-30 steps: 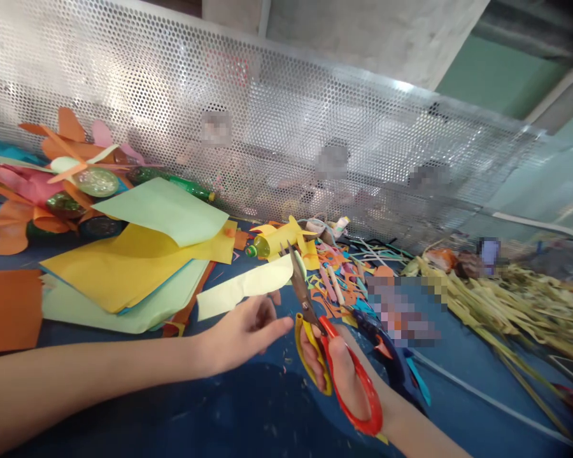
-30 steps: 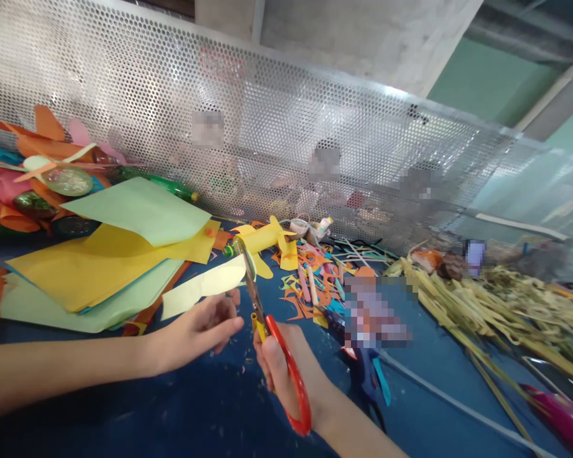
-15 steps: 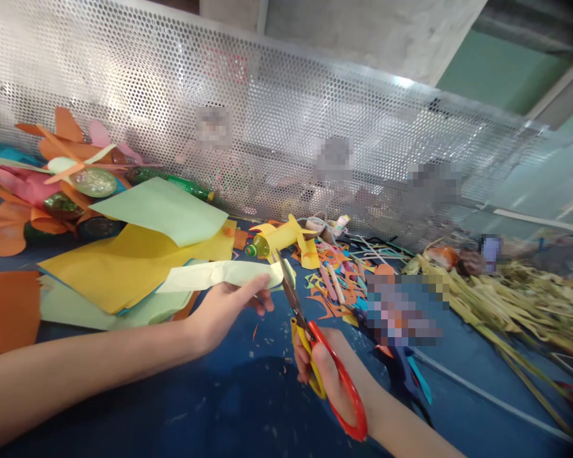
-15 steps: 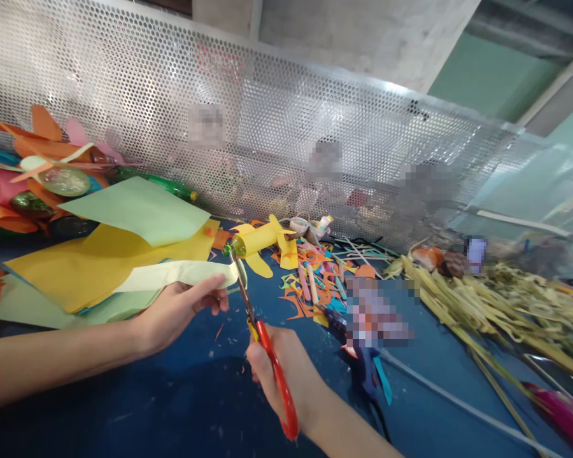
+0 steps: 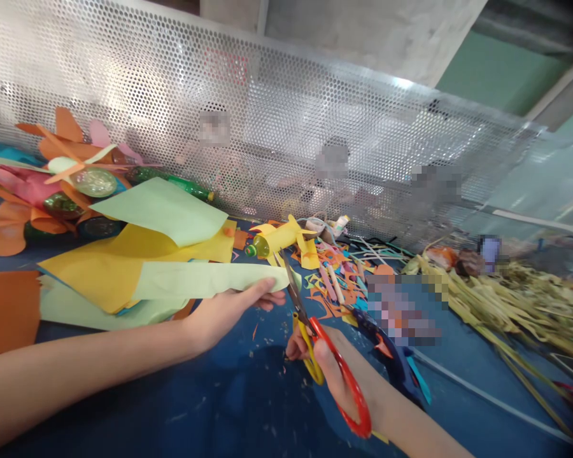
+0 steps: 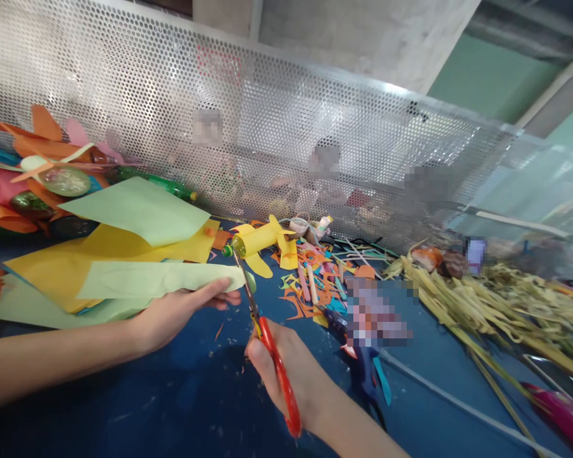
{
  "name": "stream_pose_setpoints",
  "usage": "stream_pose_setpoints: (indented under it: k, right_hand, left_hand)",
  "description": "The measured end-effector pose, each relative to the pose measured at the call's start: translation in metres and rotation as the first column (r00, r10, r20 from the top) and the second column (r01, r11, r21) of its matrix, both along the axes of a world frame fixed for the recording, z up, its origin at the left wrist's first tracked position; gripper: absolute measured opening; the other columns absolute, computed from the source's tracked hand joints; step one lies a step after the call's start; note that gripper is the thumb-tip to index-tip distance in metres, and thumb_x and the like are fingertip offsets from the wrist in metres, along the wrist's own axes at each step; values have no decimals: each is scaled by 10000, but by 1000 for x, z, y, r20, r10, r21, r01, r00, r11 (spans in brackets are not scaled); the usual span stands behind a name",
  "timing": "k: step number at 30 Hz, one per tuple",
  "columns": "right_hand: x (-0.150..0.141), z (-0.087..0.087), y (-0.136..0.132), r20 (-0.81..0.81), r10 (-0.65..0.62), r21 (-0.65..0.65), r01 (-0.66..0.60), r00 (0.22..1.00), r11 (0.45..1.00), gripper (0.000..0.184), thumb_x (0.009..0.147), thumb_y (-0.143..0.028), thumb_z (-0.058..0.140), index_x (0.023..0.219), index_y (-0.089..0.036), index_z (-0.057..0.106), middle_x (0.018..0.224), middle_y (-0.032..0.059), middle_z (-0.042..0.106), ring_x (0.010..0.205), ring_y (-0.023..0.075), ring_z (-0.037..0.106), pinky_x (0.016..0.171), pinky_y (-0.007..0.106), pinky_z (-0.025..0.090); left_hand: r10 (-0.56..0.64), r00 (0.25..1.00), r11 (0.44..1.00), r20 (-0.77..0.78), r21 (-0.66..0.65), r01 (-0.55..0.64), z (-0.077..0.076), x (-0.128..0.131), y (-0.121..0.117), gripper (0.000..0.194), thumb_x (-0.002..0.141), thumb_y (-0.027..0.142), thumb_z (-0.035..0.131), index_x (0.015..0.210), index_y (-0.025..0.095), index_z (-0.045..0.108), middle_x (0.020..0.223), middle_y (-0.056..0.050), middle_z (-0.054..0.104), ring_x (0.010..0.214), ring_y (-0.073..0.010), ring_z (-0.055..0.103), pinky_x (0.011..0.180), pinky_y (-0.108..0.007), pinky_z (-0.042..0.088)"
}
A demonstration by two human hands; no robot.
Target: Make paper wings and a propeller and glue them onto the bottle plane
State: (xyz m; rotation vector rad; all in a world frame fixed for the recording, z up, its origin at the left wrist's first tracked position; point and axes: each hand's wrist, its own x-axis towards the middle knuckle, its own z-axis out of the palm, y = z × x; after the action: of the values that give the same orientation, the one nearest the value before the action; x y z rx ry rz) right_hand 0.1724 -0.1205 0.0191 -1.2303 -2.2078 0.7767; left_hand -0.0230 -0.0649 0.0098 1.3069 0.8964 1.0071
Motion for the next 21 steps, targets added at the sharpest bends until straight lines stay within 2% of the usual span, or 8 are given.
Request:
stream_pose_setpoints:
  k: [7,15,21]
  right_hand:
    - [3,-6,3,-14,20,-33,-21,1000,999,565,904,-577,145,817,-172,529,769,79,580,691,185,541,638,319,424]
    - [1,-8,6,-38,-9,-16,9,999,1000,542,897,-585,148,707,-186,461,717,67,555,656,177,516,629,324,419]
    - [1,-9,8,-49,1,-40,-3,999,999,528,897,-586,133,671,-196,407,621,18,455,567,141,446,565,290,405]
  left_hand:
    - [-17,999,1000,-33,16,18,2,-2,0,331,833,435,519,865,169,713,919,-39,723,860,-184,645,836,-299,488]
    - [-29,997,1000,-69,10,29,1,-2,2,337,837,445,506,866,182,716,937,-38,722,869,-185,642,862,-325,477]
    - [-24,997,999,-69,27,26,1,-2,3,342,837,443,506,856,171,713,920,-52,723,841,-181,645,834,-318,484]
